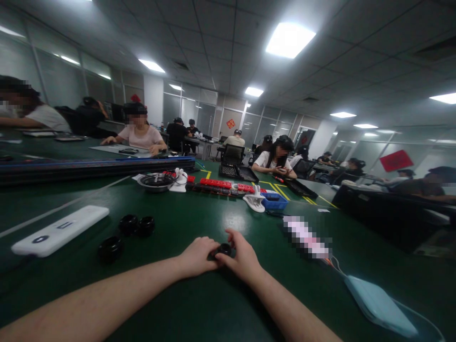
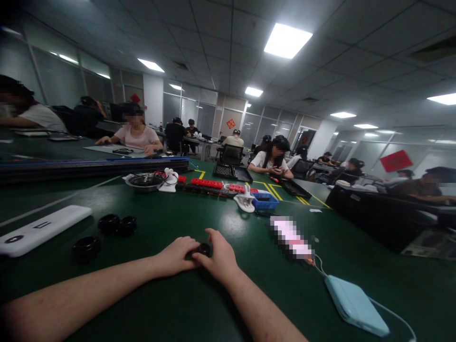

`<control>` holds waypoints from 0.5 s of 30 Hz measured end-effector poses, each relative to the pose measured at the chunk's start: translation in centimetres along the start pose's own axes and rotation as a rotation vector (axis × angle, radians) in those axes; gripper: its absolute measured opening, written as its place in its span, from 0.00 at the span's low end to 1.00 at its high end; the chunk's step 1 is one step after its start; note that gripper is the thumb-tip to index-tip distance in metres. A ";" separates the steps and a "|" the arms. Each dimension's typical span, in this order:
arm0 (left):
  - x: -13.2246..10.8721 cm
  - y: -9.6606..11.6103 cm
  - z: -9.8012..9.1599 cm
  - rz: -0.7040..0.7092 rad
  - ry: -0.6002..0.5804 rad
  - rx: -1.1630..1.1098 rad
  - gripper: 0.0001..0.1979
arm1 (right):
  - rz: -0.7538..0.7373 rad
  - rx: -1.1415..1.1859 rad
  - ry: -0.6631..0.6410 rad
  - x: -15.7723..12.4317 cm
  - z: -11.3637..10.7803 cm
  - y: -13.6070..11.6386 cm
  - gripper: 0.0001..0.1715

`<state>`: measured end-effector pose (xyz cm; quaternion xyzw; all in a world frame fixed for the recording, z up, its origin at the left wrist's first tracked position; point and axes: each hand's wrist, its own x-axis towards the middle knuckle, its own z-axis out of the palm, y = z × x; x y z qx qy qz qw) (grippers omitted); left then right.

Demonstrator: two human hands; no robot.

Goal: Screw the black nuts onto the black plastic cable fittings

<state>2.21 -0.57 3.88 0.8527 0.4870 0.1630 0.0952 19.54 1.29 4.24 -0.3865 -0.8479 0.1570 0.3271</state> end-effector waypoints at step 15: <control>-0.1 -0.1 0.0 0.002 0.019 0.003 0.11 | 0.027 -0.003 -0.024 -0.1 0.1 0.1 0.31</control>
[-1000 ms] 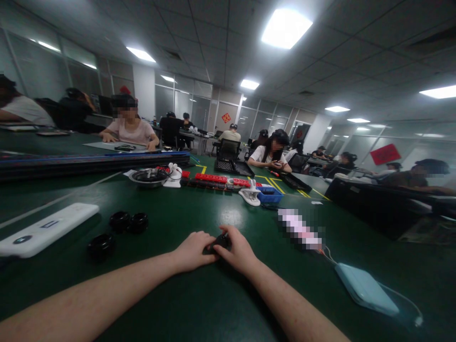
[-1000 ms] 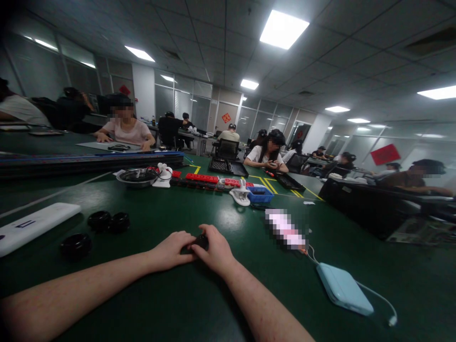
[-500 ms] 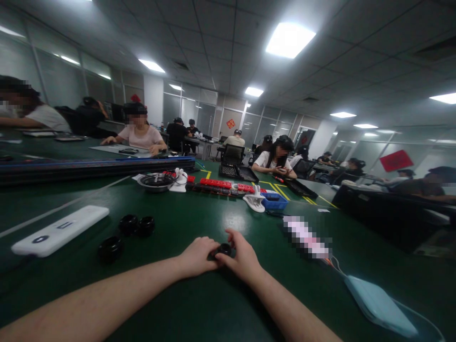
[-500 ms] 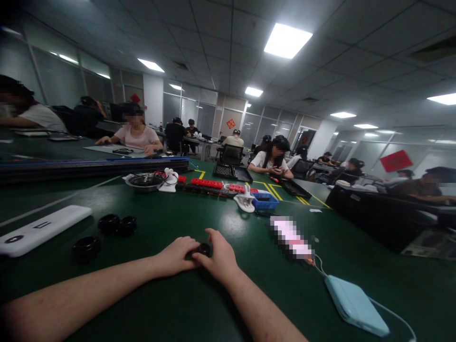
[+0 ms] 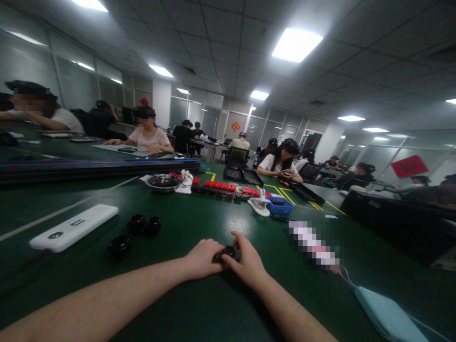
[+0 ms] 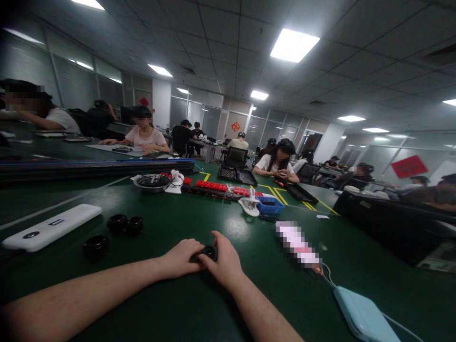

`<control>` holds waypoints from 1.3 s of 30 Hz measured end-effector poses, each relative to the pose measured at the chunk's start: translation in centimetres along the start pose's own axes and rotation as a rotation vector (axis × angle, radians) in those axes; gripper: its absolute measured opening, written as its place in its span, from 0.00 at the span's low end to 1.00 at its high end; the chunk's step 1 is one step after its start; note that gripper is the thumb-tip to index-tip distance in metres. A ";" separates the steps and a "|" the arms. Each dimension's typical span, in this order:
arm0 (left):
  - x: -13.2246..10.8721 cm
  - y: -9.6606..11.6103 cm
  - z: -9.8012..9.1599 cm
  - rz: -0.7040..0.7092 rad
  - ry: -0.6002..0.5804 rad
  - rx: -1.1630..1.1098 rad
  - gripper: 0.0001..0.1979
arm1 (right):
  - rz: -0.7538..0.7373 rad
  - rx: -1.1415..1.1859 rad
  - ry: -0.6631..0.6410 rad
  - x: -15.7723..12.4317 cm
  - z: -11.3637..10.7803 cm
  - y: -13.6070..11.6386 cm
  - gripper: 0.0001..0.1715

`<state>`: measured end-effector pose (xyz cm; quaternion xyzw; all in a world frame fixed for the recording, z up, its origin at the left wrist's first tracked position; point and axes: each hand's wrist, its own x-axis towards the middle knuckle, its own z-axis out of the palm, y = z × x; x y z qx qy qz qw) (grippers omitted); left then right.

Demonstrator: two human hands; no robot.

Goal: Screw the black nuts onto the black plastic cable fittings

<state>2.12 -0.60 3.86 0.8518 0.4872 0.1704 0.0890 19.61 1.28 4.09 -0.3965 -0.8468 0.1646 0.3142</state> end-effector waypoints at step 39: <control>0.0 0.0 -0.2 -0.004 -0.021 0.014 0.13 | -0.120 0.014 0.065 0.0 0.0 -0.2 0.31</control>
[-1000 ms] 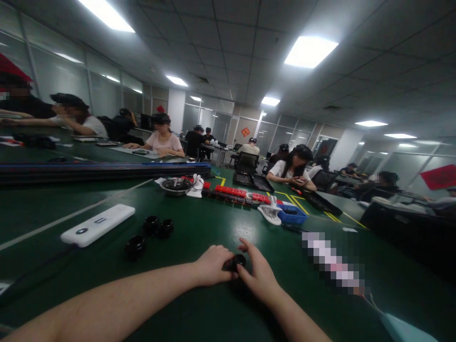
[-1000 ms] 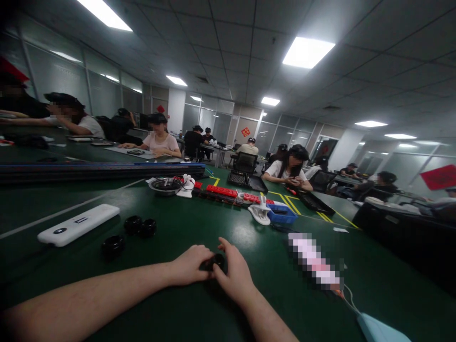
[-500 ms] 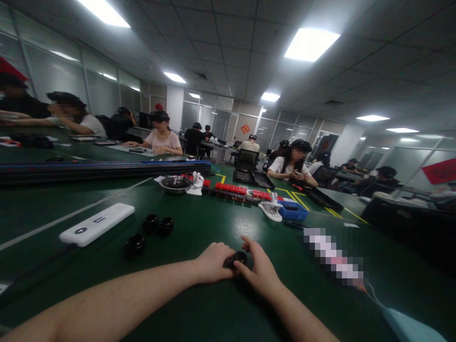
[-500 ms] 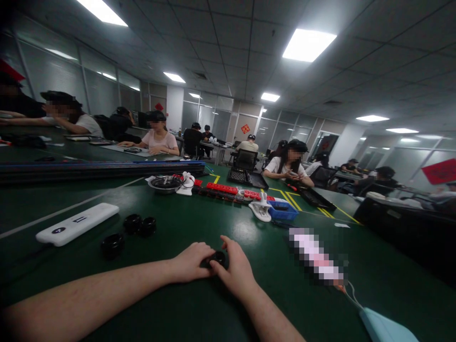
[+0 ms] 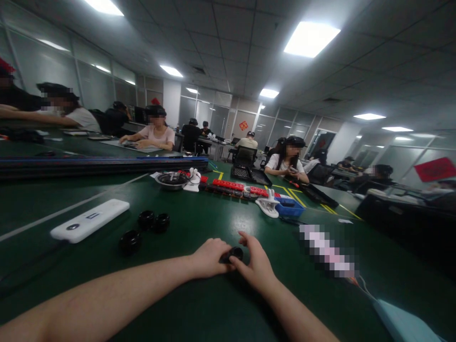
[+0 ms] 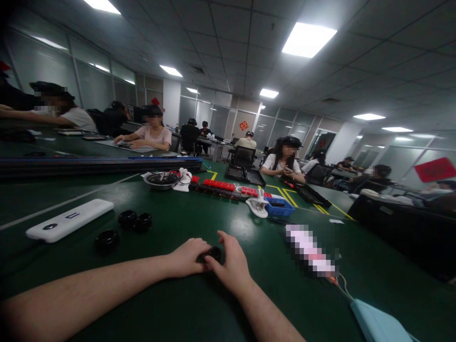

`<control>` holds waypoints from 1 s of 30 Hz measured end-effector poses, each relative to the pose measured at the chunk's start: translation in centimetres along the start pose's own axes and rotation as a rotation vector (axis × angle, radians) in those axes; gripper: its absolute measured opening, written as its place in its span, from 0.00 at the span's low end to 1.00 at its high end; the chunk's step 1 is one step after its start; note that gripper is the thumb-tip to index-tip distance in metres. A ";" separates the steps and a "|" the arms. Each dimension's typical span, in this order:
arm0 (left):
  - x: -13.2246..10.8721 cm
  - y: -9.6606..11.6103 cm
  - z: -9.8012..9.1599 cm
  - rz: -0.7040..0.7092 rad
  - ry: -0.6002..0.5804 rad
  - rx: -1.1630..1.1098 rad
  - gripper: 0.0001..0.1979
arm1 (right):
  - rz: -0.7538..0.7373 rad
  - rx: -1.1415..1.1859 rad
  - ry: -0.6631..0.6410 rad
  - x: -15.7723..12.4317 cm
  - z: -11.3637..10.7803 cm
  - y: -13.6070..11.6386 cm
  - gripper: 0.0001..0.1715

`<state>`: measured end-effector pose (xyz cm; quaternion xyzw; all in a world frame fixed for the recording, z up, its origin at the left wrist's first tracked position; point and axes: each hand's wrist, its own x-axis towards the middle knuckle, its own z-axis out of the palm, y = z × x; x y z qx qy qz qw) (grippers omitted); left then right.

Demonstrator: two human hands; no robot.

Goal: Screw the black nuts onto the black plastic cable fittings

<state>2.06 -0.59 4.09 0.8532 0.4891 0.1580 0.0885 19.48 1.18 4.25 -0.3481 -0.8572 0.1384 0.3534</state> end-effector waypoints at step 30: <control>0.2 -0.1 0.2 -0.001 -0.013 -0.016 0.11 | 0.000 0.059 -0.036 -0.3 0.2 -0.1 0.34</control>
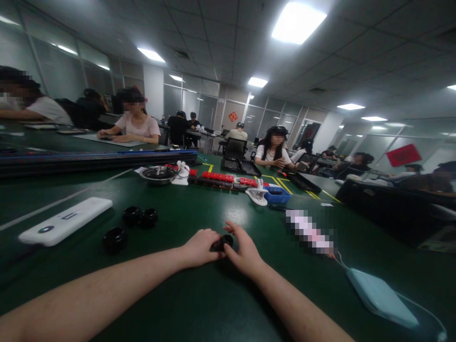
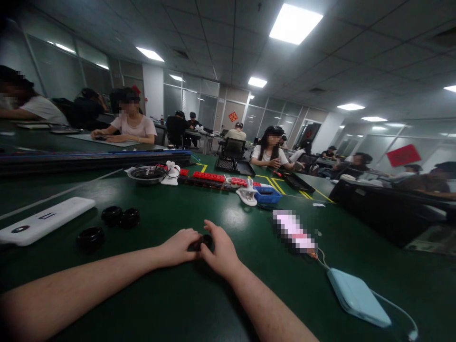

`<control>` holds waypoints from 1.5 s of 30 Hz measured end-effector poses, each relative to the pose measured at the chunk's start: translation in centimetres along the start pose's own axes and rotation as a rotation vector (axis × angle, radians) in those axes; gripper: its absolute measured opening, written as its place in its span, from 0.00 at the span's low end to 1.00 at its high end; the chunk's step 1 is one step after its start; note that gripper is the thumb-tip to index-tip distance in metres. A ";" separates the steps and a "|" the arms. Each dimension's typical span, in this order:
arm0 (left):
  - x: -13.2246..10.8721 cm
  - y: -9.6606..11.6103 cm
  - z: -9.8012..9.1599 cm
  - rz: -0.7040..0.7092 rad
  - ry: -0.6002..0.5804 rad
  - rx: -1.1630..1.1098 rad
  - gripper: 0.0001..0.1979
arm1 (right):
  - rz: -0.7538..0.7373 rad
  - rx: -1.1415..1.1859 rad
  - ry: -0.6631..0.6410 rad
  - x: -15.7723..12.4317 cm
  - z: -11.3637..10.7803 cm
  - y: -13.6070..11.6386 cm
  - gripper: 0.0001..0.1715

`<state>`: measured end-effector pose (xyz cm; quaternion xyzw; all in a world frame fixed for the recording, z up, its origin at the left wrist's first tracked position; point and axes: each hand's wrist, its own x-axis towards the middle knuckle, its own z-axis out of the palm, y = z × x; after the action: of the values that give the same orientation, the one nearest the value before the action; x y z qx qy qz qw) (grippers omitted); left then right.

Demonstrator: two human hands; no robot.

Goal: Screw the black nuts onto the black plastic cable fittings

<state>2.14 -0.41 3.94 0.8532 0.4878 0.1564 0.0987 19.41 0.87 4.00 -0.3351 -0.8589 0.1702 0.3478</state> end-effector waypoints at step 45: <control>0.1 -0.1 0.2 0.027 0.014 -0.020 0.10 | 0.060 -0.009 -0.040 0.3 -0.6 -0.1 0.29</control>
<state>2.17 -0.24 3.74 0.8576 0.4751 0.1684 0.1019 19.60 1.05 4.60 -0.3586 -0.8561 0.1834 0.3238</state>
